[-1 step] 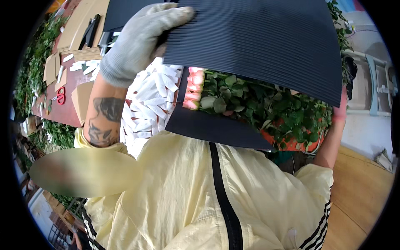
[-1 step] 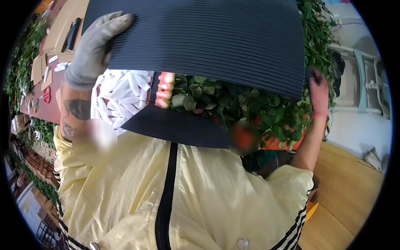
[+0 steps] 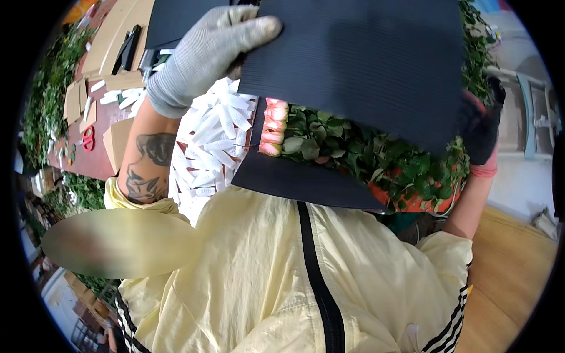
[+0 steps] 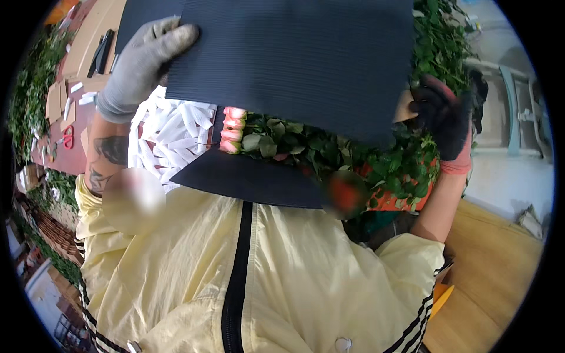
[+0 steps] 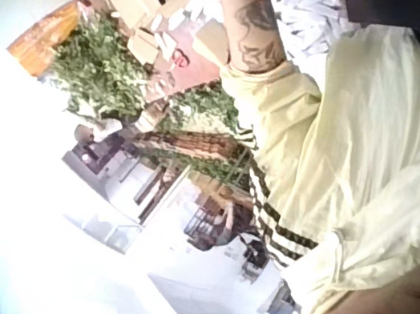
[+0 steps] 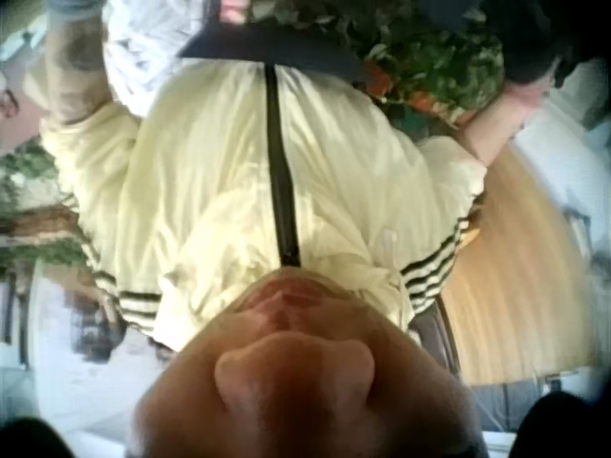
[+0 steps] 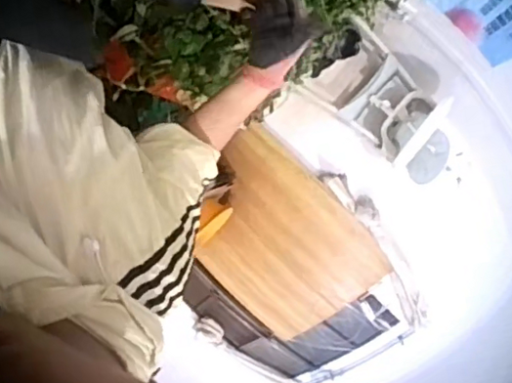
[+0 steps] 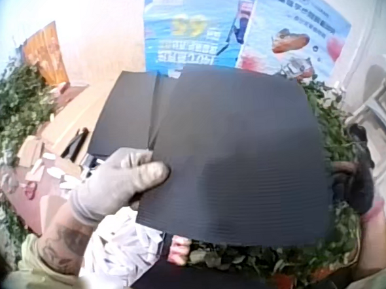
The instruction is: The person arranges pink roses into a cardboard tray, secures them with a stapler, and wraps the tray in plastic. They then place the tray on a stack of similar units and proceed to wrap individual roses in black paper and protective foam sleeves.
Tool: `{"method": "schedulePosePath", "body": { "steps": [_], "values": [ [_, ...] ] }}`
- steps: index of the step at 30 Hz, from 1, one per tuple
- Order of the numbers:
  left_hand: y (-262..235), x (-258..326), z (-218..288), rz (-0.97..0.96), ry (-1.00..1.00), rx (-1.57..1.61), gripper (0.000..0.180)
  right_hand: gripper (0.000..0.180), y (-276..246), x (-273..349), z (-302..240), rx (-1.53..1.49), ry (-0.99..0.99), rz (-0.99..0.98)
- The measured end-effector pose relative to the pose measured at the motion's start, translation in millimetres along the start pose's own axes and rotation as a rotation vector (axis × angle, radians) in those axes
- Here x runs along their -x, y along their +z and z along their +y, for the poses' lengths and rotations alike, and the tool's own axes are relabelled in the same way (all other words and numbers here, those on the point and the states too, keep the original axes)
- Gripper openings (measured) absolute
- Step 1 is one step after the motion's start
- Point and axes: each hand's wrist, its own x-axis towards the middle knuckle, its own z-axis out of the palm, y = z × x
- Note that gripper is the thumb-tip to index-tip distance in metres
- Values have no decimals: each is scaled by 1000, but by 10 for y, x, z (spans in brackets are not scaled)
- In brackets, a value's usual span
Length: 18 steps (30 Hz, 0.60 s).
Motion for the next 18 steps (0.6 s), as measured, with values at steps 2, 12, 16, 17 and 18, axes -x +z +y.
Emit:
{"method": "schedulePosePath", "body": {
  "steps": [2,12,16,17,18],
  "values": [
    [151,36,-211,11,-22,-170,36,72,326,85,-38,-710,233,-479],
    [688,518,-1579,159,-586,-104,37,44,2249,-272,412,1203,374,-374],
    [572,530,-1602,100,-852,429,31,43,2160,-218,-140,1200,-34,-753],
    [546,526,-1594,118,-832,411,31,42,2205,-251,-125,1089,-389,-596],
    [548,550,-1580,41,-865,325,32,41,2315,-278,-45,1078,-663,-519]
  ]
}}
